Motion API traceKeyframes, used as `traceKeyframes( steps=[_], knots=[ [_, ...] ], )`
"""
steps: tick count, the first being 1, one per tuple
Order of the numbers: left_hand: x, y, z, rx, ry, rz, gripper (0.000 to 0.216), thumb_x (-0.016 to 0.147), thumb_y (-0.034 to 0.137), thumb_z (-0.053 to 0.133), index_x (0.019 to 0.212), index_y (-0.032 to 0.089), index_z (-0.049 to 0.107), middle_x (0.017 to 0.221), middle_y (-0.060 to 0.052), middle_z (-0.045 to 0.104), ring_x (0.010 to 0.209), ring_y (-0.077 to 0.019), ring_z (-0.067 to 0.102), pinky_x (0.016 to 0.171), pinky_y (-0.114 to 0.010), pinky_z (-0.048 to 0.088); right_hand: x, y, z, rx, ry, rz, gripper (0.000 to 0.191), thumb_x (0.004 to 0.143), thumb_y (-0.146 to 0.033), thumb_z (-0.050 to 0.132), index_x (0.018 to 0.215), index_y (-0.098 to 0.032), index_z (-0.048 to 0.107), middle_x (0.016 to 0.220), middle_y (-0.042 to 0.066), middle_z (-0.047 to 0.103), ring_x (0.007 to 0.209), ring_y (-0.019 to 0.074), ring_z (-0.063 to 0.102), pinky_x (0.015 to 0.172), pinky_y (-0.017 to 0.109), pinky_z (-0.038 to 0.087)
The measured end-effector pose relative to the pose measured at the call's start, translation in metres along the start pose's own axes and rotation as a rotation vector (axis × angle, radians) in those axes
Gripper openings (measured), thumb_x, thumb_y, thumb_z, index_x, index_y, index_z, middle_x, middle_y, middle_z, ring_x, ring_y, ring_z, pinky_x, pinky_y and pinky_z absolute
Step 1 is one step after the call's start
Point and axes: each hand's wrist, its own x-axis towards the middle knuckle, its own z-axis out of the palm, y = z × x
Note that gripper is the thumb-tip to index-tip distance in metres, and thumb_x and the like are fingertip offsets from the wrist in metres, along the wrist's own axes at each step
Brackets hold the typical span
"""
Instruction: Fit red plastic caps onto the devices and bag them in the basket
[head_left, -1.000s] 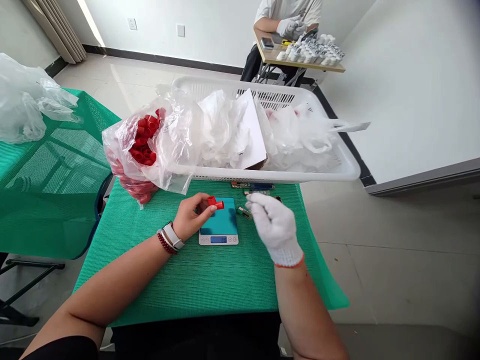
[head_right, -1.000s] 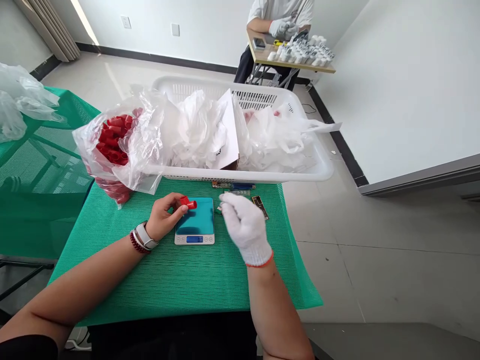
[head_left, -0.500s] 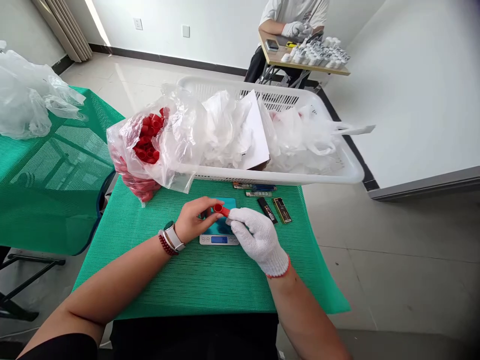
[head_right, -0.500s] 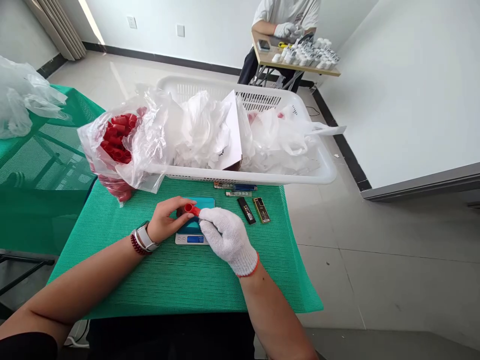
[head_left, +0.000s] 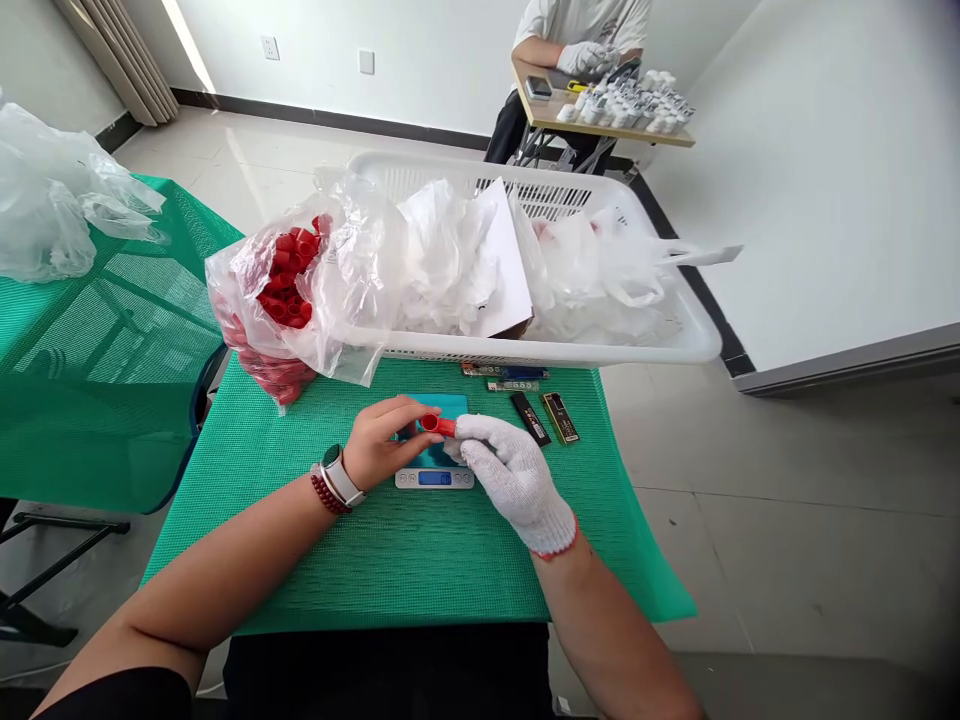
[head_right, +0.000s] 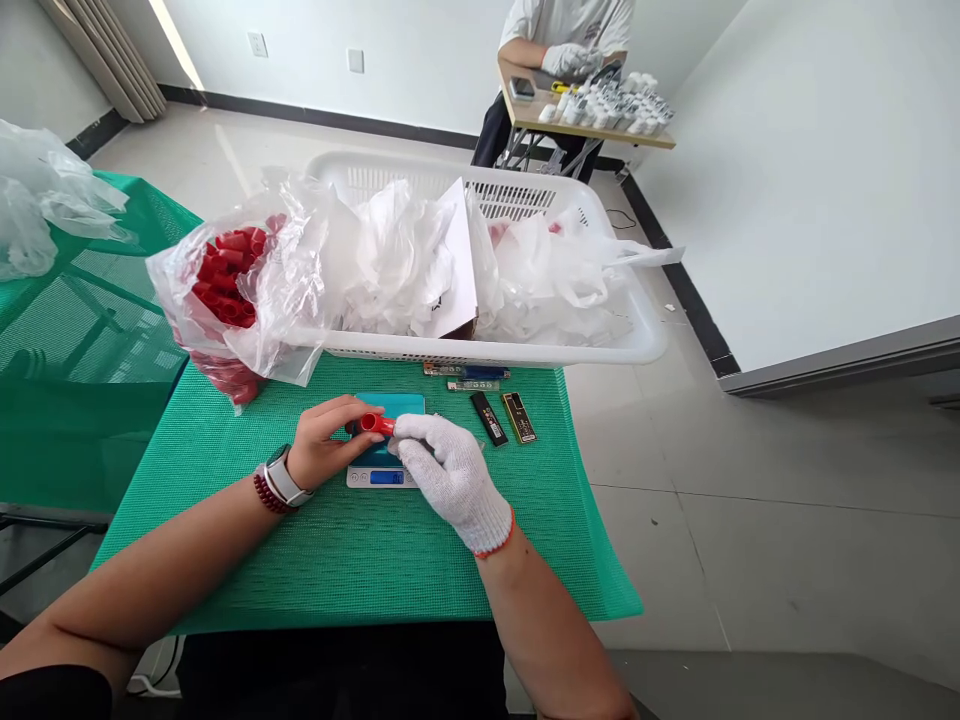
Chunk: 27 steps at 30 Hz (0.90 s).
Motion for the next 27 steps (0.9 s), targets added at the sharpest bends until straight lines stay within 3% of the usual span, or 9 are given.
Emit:
traceKeyframes(
  steps=[8, 21, 27],
  knots=[
    [-0.001, 0.000, 0.002, 0.044, -0.016, -0.073, 0.030, 0.097, 0.043, 0.057, 0.084, 0.017, 0.060, 0.059, 0.003, 0.054, 0.052, -0.0101, 0.049, 0.051, -0.022, 0.041, 0.005, -0.008, 0.001, -0.106, -0.052, -0.046, 0.025, 0.098, -0.025, 0.053, 0.114, -0.026, 0.071, 0.094, 0.001, 0.075, 0.086, 0.0169, 0.069, 0.075, 0.030, 0.054],
    [-0.001, -0.006, 0.003, 0.108, -0.060, -0.119, 0.022, 0.096, 0.037, 0.057, 0.087, 0.017, 0.060, 0.059, 0.006, 0.048, 0.052, -0.0099, 0.047, 0.052, -0.020, 0.037, 0.007, 0.004, 0.001, -0.216, 0.005, -0.088, 0.023, 0.096, -0.024, 0.055, 0.113, -0.024, 0.070, 0.106, 0.003, 0.075, 0.095, 0.0181, 0.070, 0.086, 0.032, 0.056],
    [-0.004, -0.005, 0.004, 0.142, -0.076, 0.027, 0.037, 0.100, 0.039, 0.048, 0.068, 0.020, 0.046, 0.057, 0.003, 0.047, 0.051, -0.0112, 0.042, 0.050, -0.023, 0.031, 0.006, 0.000, -0.005, -0.197, -0.014, -0.240, 0.021, 0.095, -0.021, 0.056, 0.108, -0.022, 0.072, 0.100, 0.006, 0.075, 0.091, 0.0186, 0.069, 0.086, 0.034, 0.056]
  ],
)
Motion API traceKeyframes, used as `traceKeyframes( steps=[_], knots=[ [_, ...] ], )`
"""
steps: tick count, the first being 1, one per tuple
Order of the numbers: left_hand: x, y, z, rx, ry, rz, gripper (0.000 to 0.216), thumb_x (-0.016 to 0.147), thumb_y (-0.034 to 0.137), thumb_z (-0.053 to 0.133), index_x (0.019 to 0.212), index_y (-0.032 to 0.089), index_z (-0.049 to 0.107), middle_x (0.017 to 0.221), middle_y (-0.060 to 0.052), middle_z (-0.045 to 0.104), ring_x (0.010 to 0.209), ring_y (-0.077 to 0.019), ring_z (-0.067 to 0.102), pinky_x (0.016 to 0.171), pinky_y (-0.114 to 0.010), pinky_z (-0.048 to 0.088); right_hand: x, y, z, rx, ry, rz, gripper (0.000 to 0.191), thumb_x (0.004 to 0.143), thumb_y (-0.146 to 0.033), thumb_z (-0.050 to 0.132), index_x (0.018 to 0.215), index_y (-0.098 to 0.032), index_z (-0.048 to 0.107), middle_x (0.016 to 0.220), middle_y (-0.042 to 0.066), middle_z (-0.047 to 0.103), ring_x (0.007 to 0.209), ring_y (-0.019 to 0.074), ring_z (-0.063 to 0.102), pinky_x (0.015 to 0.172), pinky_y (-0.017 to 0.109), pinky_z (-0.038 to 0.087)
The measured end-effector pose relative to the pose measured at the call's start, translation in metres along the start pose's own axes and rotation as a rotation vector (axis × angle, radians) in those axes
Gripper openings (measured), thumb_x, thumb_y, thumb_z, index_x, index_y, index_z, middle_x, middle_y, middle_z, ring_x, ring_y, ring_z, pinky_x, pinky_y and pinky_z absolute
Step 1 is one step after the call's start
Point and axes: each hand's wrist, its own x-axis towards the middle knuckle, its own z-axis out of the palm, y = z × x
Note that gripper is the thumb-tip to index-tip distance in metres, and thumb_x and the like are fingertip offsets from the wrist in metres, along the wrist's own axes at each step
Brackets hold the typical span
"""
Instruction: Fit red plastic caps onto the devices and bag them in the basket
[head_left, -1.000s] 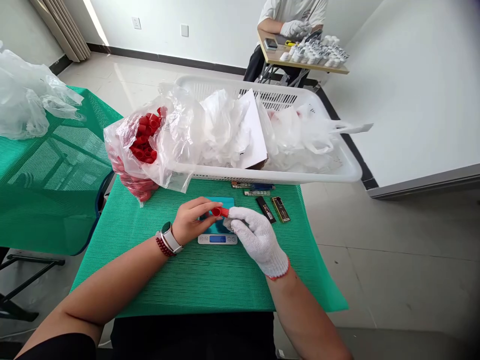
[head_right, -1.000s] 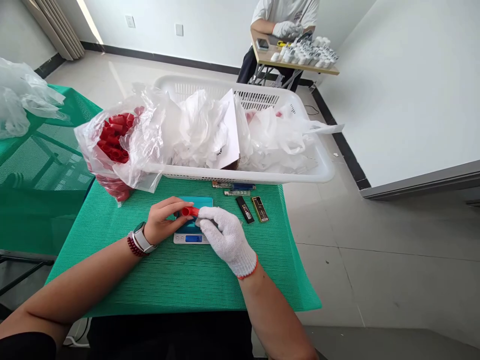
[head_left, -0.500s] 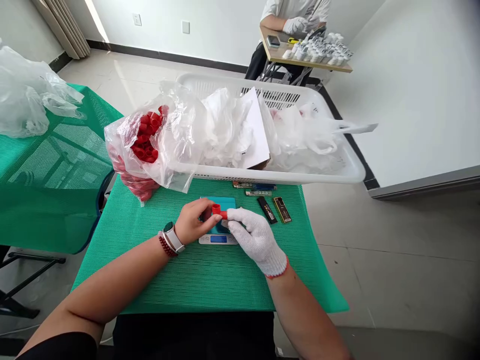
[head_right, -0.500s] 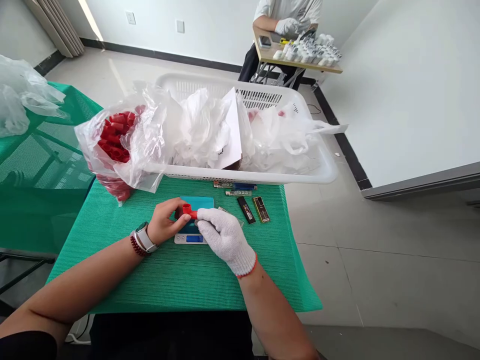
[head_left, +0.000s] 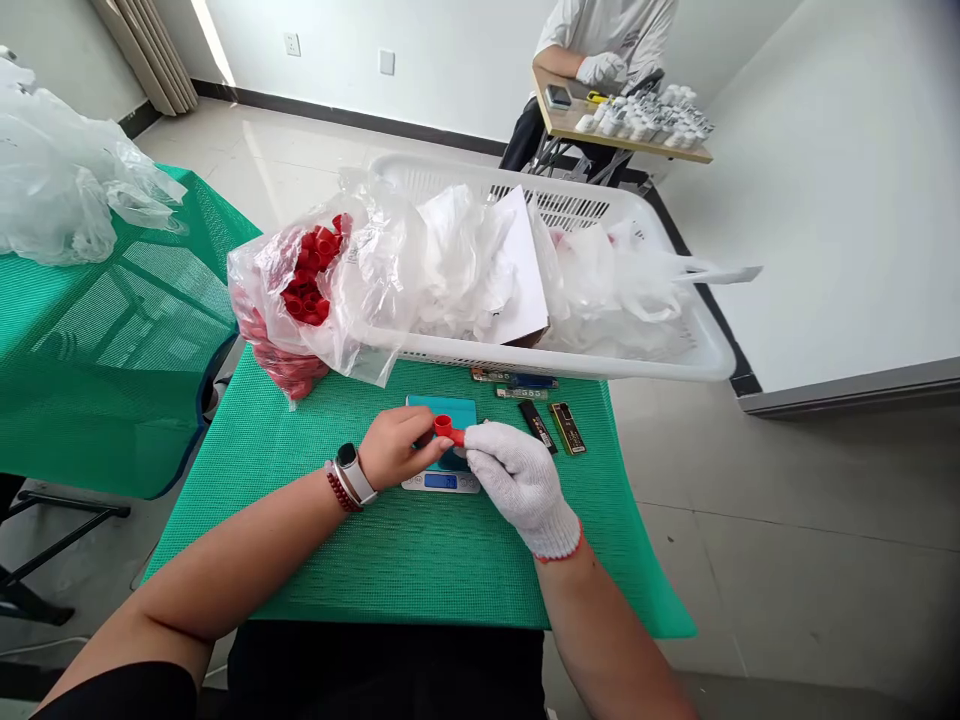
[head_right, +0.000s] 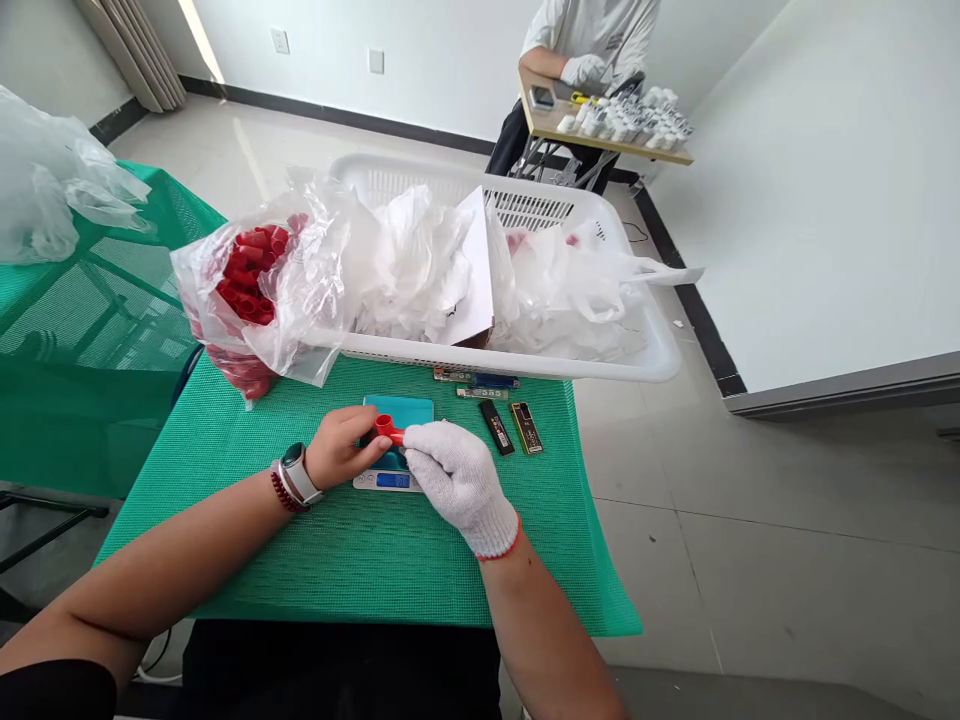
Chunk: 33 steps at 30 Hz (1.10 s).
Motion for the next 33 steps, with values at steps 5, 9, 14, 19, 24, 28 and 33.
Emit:
traceKeyframes(
  steps=[5, 9, 14, 19, 24, 28, 33],
  knots=[
    [0.0004, 0.0003, 0.0025, 0.008, -0.016, 0.005, 0.036, 0.101, 0.037, 0.046, 0.070, 0.021, 0.043, 0.059, 0.003, 0.048, 0.051, -0.0114, 0.042, 0.050, -0.023, 0.032, -0.0012, -0.0015, -0.0028, -0.066, 0.015, -0.023, 0.022, 0.094, -0.019, 0.058, 0.110, -0.024, 0.071, 0.102, 0.005, 0.075, 0.092, 0.0185, 0.069, 0.091, 0.036, 0.054],
    [0.0032, 0.0010, 0.0022, 0.005, -0.009, 0.004, 0.036, 0.100, 0.035, 0.048, 0.068, 0.021, 0.041, 0.057, 0.004, 0.046, 0.050, -0.0107, 0.042, 0.049, -0.023, 0.029, 0.0010, -0.0022, -0.0028, -0.083, 0.020, -0.035, 0.022, 0.094, -0.018, 0.058, 0.111, -0.024, 0.071, 0.101, 0.004, 0.075, 0.091, 0.0180, 0.069, 0.087, 0.034, 0.055],
    [0.0049, 0.0023, 0.0021, 0.003, -0.003, -0.008, 0.035, 0.099, 0.033, 0.050, 0.068, 0.021, 0.041, 0.056, 0.004, 0.046, 0.050, -0.0103, 0.042, 0.048, -0.023, 0.029, 0.0031, -0.0013, -0.0038, -0.084, 0.040, -0.046, 0.021, 0.094, -0.019, 0.058, 0.110, -0.023, 0.071, 0.102, 0.005, 0.075, 0.093, 0.0186, 0.071, 0.085, 0.033, 0.057],
    [0.0046, 0.0026, 0.0026, -0.006, 0.003, -0.013, 0.038, 0.100, 0.033, 0.049, 0.065, 0.021, 0.038, 0.054, 0.005, 0.042, 0.048, -0.0097, 0.040, 0.047, -0.023, 0.028, 0.0031, -0.0013, -0.0043, -0.065, 0.027, -0.026, 0.020, 0.094, -0.021, 0.057, 0.108, -0.023, 0.071, 0.101, 0.005, 0.075, 0.092, 0.0186, 0.071, 0.084, 0.032, 0.057],
    [0.0044, 0.0025, 0.0022, -0.004, 0.003, -0.026, 0.039, 0.099, 0.033, 0.049, 0.064, 0.022, 0.036, 0.053, 0.005, 0.041, 0.047, -0.0097, 0.039, 0.046, -0.023, 0.027, 0.0033, -0.0030, -0.0035, -0.045, 0.007, -0.019, 0.021, 0.095, -0.022, 0.056, 0.110, -0.025, 0.071, 0.098, 0.004, 0.075, 0.090, 0.0185, 0.070, 0.082, 0.032, 0.057],
    [0.0042, 0.0019, 0.0018, -0.014, -0.006, -0.039, 0.038, 0.098, 0.032, 0.050, 0.064, 0.022, 0.038, 0.053, 0.005, 0.042, 0.047, -0.0100, 0.040, 0.046, -0.023, 0.028, 0.0037, -0.0021, -0.0027, -0.034, 0.000, -0.001, 0.021, 0.096, -0.022, 0.055, 0.111, -0.024, 0.070, 0.100, 0.004, 0.074, 0.090, 0.0184, 0.070, 0.083, 0.033, 0.056],
    [0.0036, 0.0007, 0.0004, -0.030, -0.013, -0.055, 0.036, 0.097, 0.031, 0.052, 0.065, 0.021, 0.040, 0.054, 0.005, 0.044, 0.048, -0.0101, 0.041, 0.047, -0.023, 0.029, 0.0030, -0.0003, -0.0006, -0.012, -0.016, 0.031, 0.021, 0.096, -0.022, 0.054, 0.111, -0.024, 0.070, 0.098, 0.003, 0.075, 0.086, 0.0173, 0.069, 0.081, 0.033, 0.055]
  ],
)
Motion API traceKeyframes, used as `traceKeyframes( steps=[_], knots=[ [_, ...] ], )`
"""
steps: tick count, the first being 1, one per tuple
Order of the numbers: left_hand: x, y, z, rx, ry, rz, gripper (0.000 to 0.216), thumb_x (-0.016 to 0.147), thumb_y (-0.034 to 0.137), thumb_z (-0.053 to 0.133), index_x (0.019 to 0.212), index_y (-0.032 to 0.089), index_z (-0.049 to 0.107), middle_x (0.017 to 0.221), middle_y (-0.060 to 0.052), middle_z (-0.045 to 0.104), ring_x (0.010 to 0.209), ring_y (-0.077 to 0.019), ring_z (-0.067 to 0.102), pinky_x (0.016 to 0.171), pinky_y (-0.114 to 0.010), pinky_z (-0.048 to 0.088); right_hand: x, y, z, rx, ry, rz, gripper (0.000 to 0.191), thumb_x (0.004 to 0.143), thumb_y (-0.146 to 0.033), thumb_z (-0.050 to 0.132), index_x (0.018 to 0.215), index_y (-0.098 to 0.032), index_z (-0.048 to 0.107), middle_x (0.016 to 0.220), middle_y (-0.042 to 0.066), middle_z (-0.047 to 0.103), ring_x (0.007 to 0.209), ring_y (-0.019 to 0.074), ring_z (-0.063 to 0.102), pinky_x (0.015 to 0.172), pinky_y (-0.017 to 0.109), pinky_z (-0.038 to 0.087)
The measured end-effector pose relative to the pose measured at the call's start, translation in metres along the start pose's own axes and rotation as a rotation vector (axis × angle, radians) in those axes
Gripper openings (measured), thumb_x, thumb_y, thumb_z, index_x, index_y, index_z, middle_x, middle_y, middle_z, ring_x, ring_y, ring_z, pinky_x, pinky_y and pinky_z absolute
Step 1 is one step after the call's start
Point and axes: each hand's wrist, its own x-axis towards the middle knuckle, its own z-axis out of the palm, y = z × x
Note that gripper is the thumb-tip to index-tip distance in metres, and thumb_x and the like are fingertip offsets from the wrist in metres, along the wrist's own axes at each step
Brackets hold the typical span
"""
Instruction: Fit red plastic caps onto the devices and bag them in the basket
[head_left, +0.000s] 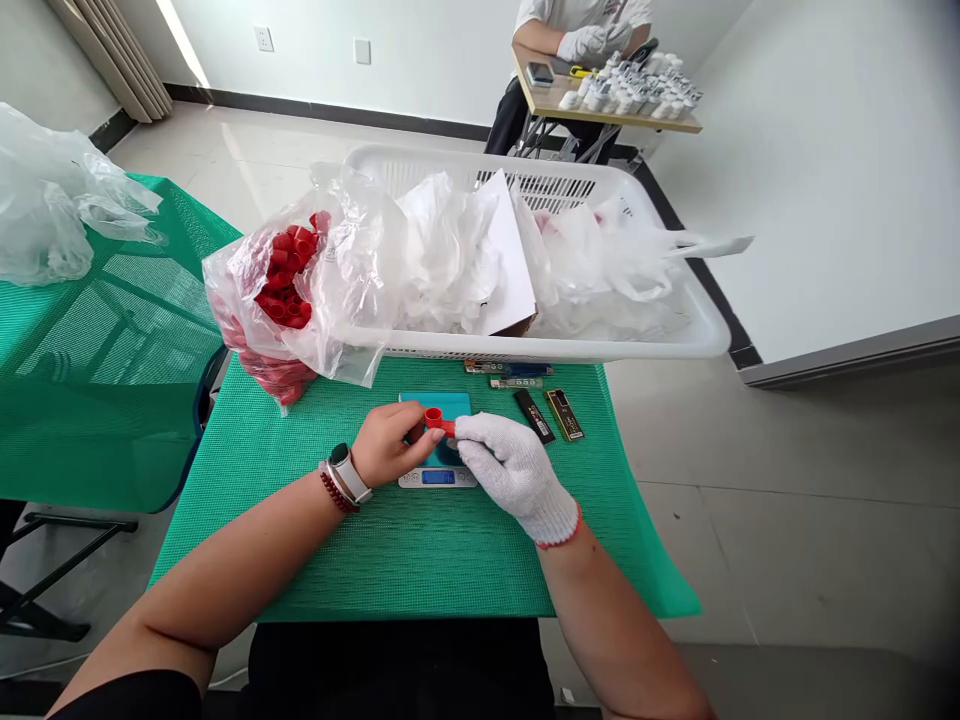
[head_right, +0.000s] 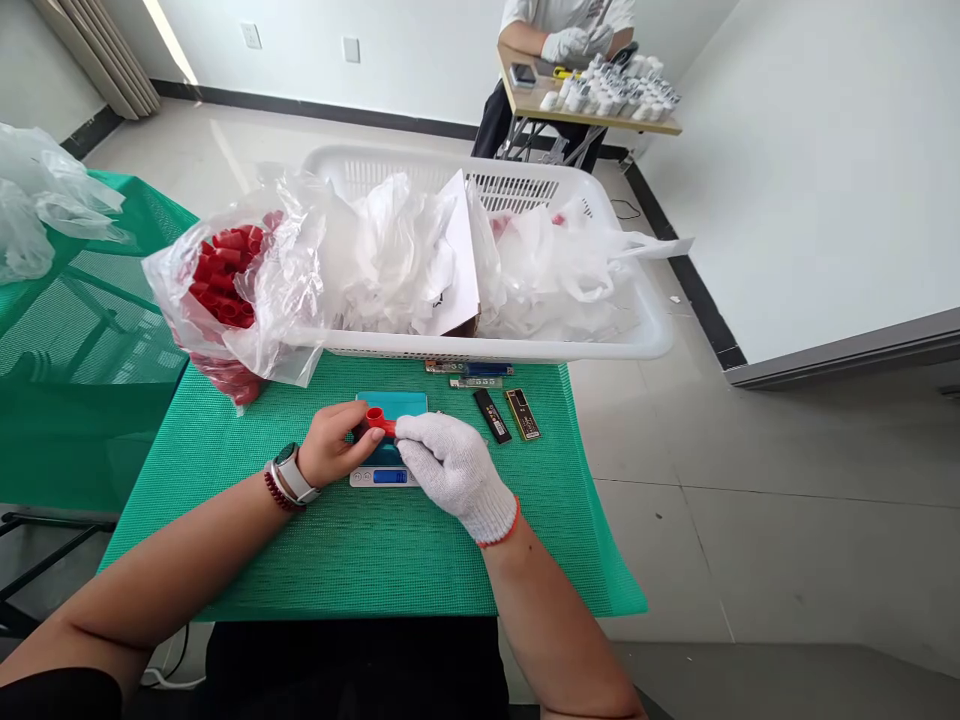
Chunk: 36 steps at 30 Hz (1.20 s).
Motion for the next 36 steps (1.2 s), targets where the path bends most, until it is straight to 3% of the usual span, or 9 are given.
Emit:
traceKeyframes(
  steps=[8, 14, 18, 21, 24, 27, 30, 33, 36],
  knots=[
    [0.000, 0.000, -0.001, -0.023, 0.003, -0.024, 0.035, 0.097, 0.031, 0.052, 0.065, 0.021, 0.042, 0.054, 0.005, 0.046, 0.048, -0.0098, 0.042, 0.047, -0.022, 0.030, -0.001, 0.001, 0.003, -0.016, -0.007, 0.067, 0.020, 0.096, -0.023, 0.054, 0.108, -0.024, 0.070, 0.100, 0.003, 0.076, 0.086, 0.0181, 0.069, 0.087, 0.036, 0.053],
    [-0.001, 0.005, -0.002, -0.052, 0.002, -0.082, 0.037, 0.098, 0.034, 0.051, 0.064, 0.020, 0.046, 0.051, 0.005, 0.044, 0.046, -0.0094, 0.040, 0.046, -0.022, 0.031, 0.001, -0.004, 0.006, 0.016, 0.008, 0.015, 0.020, 0.095, -0.022, 0.056, 0.108, -0.025, 0.071, 0.096, 0.002, 0.076, 0.084, 0.0162, 0.070, 0.088, 0.033, 0.055],
    [0.000, 0.006, -0.003, -0.059, 0.019, -0.065, 0.022, 0.099, 0.032, 0.051, 0.087, 0.017, 0.063, 0.064, 0.000, 0.061, 0.055, -0.0123, 0.053, 0.053, -0.023, 0.042, -0.001, -0.006, 0.007, 0.051, -0.002, 0.032, 0.023, 0.094, -0.022, 0.058, 0.113, -0.024, 0.070, 0.108, 0.005, 0.075, 0.096, 0.0192, 0.071, 0.093, 0.035, 0.056],
    [-0.001, 0.004, -0.004, -0.071, 0.052, -0.025, 0.018, 0.099, 0.030, 0.055, 0.103, 0.016, 0.065, 0.074, -0.003, 0.069, 0.061, -0.0135, 0.059, 0.060, -0.024, 0.047, -0.003, -0.010, 0.007, 0.144, -0.016, 0.117, 0.027, 0.094, -0.021, 0.056, 0.119, -0.023, 0.068, 0.106, 0.006, 0.075, 0.095, 0.0196, 0.071, 0.088, 0.034, 0.058],
    [-0.001, 0.005, -0.004, -0.067, 0.071, 0.013, 0.019, 0.097, 0.035, 0.059, 0.097, 0.017, 0.065, 0.068, -0.002, 0.065, 0.059, -0.0130, 0.057, 0.057, -0.024, 0.045, -0.003, -0.013, 0.007, 0.271, -0.025, 0.194, 0.029, 0.094, -0.019, 0.055, 0.121, -0.022, 0.067, 0.103, 0.005, 0.075, 0.091, 0.0185, 0.072, 0.084, 0.033, 0.059],
    [-0.002, 0.010, -0.004, -0.114, 0.051, 0.005, 0.026, 0.096, 0.039, 0.057, 0.082, 0.017, 0.060, 0.062, 0.001, 0.057, 0.054, -0.0114, 0.050, 0.052, -0.023, 0.039, -0.001, -0.014, 0.006, 0.284, -0.047, 0.213, 0.023, 0.094, -0.018, 0.056, 0.111, -0.021, 0.071, 0.099, 0.004, 0.075, 0.091, 0.0180, 0.072, 0.084, 0.033, 0.059],
    [-0.002, 0.013, -0.003, -0.163, 0.012, -0.079, 0.037, 0.098, 0.040, 0.051, 0.069, 0.018, 0.050, 0.055, 0.004, 0.046, 0.049, -0.0095, 0.042, 0.047, -0.022, 0.032, 0.001, -0.012, 0.005, 0.186, -0.038, 0.087, 0.018, 0.093, -0.017, 0.059, 0.104, -0.021, 0.073, 0.097, 0.004, 0.075, 0.090, 0.0165, 0.071, 0.085, 0.032, 0.058],
    [-0.002, 0.014, -0.004, -0.192, -0.028, -0.163, 0.046, 0.100, 0.041, 0.045, 0.060, 0.019, 0.041, 0.051, 0.006, 0.036, 0.045, -0.0080, 0.033, 0.045, -0.022, 0.027, 0.002, -0.008, 0.005, 0.068, 0.003, -0.085, 0.021, 0.092, -0.016, 0.062, 0.109, -0.023, 0.072, 0.101, 0.005, 0.076, 0.092, 0.0168, 0.071, 0.086, 0.032, 0.057],
    [-0.002, 0.015, -0.005, -0.149, -0.023, -0.135, 0.043, 0.100, 0.042, 0.045, 0.064, 0.019, 0.044, 0.053, 0.005, 0.039, 0.047, -0.0088, 0.036, 0.046, -0.022, 0.030, 0.000, -0.006, 0.006, 0.086, -0.008, -0.043, 0.017, 0.093, -0.020, 0.062, 0.106, -0.022, 0.072, 0.099, 0.006, 0.076, 0.089, 0.0174, 0.071, 0.084, 0.032, 0.058]
  ],
)
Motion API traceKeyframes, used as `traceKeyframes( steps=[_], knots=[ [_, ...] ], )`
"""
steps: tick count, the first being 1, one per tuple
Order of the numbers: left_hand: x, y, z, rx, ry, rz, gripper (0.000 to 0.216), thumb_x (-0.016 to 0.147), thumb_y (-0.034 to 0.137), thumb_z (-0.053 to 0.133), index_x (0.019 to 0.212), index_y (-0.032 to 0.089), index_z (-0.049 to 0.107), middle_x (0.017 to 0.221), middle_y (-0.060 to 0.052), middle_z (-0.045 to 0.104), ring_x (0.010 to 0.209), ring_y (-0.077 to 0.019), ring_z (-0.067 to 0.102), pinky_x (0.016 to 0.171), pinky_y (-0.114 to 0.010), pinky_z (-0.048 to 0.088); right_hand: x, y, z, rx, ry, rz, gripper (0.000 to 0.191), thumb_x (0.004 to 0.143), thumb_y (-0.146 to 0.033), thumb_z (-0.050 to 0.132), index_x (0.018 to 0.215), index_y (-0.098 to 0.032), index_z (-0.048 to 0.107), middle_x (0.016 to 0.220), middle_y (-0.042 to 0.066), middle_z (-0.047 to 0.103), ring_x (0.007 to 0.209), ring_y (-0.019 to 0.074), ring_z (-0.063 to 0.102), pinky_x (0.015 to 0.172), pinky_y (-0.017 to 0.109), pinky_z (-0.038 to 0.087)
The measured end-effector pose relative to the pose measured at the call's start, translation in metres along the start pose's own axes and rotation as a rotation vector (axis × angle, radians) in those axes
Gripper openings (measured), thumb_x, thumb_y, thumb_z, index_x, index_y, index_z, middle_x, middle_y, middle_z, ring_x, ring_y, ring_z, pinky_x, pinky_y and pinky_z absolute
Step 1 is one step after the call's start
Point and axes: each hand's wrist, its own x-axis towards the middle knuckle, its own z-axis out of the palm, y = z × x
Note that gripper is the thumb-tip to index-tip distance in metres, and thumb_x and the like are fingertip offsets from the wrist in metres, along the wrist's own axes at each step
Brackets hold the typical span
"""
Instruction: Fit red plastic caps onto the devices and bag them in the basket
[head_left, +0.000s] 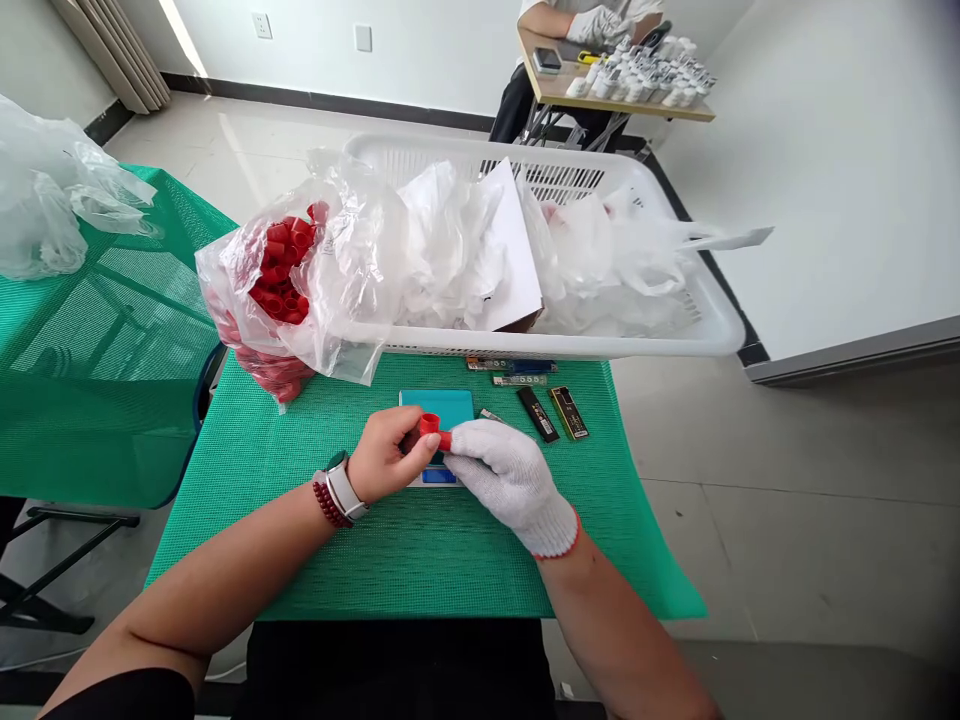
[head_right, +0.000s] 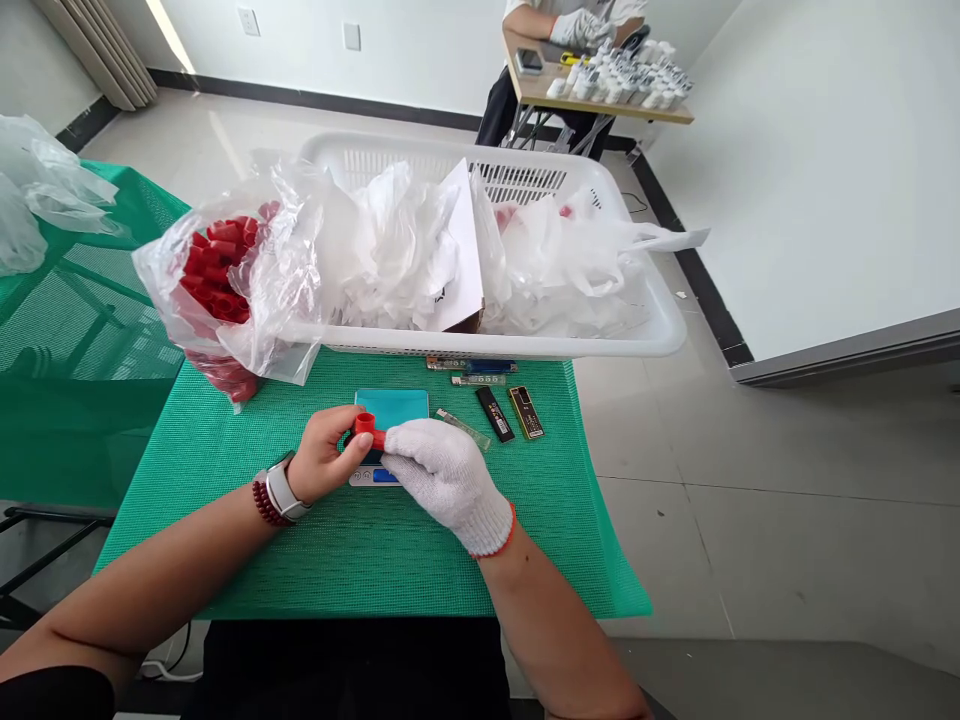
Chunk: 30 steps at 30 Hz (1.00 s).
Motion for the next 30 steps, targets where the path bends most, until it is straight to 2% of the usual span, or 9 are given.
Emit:
traceKeyframes(
  steps=[4, 7, 10, 12, 17, 20, 25, 28, 30],
  knots=[
    [-0.001, 0.001, 0.002, 0.070, 0.019, 0.170, 0.020, 0.099, 0.035, 0.053, 0.096, 0.017, 0.061, 0.078, -0.004, 0.065, 0.069, -0.0140, 0.059, 0.062, -0.024, 0.047, -0.004, 0.001, 0.002, 0.235, 0.030, 0.242, 0.014, 0.093, -0.027, 0.063, 0.096, -0.020, 0.074, 0.087, 0.004, 0.073, 0.075, 0.0151, 0.068, 0.073, 0.029, 0.058],
    [-0.001, 0.001, 0.003, 0.136, 0.028, 0.234, 0.020, 0.099, 0.027, 0.055, 0.116, 0.018, 0.060, 0.096, -0.009, 0.071, 0.084, -0.0168, 0.065, 0.075, -0.028, 0.052, -0.005, 0.001, 0.002, 0.324, 0.064, 0.326, 0.013, 0.093, -0.028, 0.063, 0.097, -0.021, 0.074, 0.091, 0.003, 0.074, 0.078, 0.0150, 0.067, 0.072, 0.027, 0.057],
    [-0.001, 0.001, 0.004, 0.159, 0.010, 0.202, 0.017, 0.099, 0.032, 0.052, 0.103, 0.018, 0.060, 0.083, -0.006, 0.068, 0.072, -0.0156, 0.061, 0.065, -0.026, 0.049, -0.002, -0.001, 0.001, 0.274, -0.003, 0.328, 0.013, 0.093, -0.027, 0.062, 0.096, -0.021, 0.074, 0.088, 0.001, 0.072, 0.077, 0.0142, 0.066, 0.071, 0.026, 0.055],
    [-0.001, 0.002, 0.004, 0.160, 0.000, 0.145, 0.025, 0.100, 0.039, 0.049, 0.089, 0.018, 0.058, 0.071, -0.002, 0.061, 0.061, -0.0136, 0.054, 0.055, -0.024, 0.042, 0.001, -0.002, -0.001, 0.197, -0.050, 0.288, 0.013, 0.094, -0.025, 0.061, 0.093, -0.021, 0.073, 0.083, 0.001, 0.071, 0.074, 0.0133, 0.065, 0.071, 0.026, 0.054],
    [-0.001, 0.000, 0.003, 0.130, -0.026, -0.035, 0.044, 0.102, 0.045, 0.039, 0.066, 0.020, 0.042, 0.056, 0.004, 0.042, 0.049, -0.0105, 0.038, 0.049, -0.024, 0.029, 0.004, -0.004, -0.004, -0.031, -0.056, 0.068, 0.013, 0.093, -0.020, 0.062, 0.100, -0.022, 0.072, 0.093, 0.002, 0.074, 0.083, 0.0145, 0.068, 0.084, 0.030, 0.053],
    [0.000, -0.001, 0.002, 0.065, -0.055, -0.056, 0.042, 0.102, 0.047, 0.039, 0.073, 0.019, 0.049, 0.061, 0.002, 0.049, 0.054, -0.0115, 0.042, 0.052, -0.024, 0.033, 0.003, -0.003, -0.005, -0.077, -0.004, 0.008, 0.016, 0.092, -0.019, 0.063, 0.106, -0.022, 0.070, 0.099, 0.003, 0.075, 0.088, 0.0158, 0.068, 0.086, 0.032, 0.053],
    [0.001, -0.002, 0.001, -0.113, -0.169, -0.028, 0.036, 0.101, 0.047, 0.045, 0.096, 0.016, 0.061, 0.078, -0.004, 0.064, 0.066, -0.0138, 0.054, 0.062, -0.025, 0.043, 0.000, -0.002, -0.007, 0.039, 0.013, 0.073, 0.013, 0.093, -0.020, 0.061, 0.102, -0.021, 0.070, 0.093, 0.004, 0.073, 0.083, 0.0160, 0.068, 0.080, 0.032, 0.055],
    [0.001, -0.002, 0.001, -0.115, -0.178, -0.030, 0.037, 0.100, 0.048, 0.046, 0.096, 0.016, 0.062, 0.079, -0.004, 0.064, 0.065, -0.0134, 0.053, 0.062, -0.024, 0.042, -0.001, -0.001, -0.008, -0.017, 0.017, 0.059, 0.011, 0.093, -0.019, 0.062, 0.100, -0.021, 0.070, 0.091, 0.003, 0.073, 0.082, 0.0153, 0.068, 0.080, 0.032, 0.055],
    [0.000, -0.002, 0.001, -0.088, -0.171, -0.048, 0.039, 0.100, 0.049, 0.045, 0.088, 0.016, 0.060, 0.071, -0.002, 0.060, 0.060, -0.0123, 0.049, 0.057, -0.024, 0.039, -0.001, 0.000, -0.008, -0.126, 0.013, -0.014, 0.010, 0.093, -0.018, 0.063, 0.100, -0.022, 0.068, 0.092, 0.003, 0.074, 0.082, 0.0154, 0.069, 0.082, 0.033, 0.054]
  ],
)
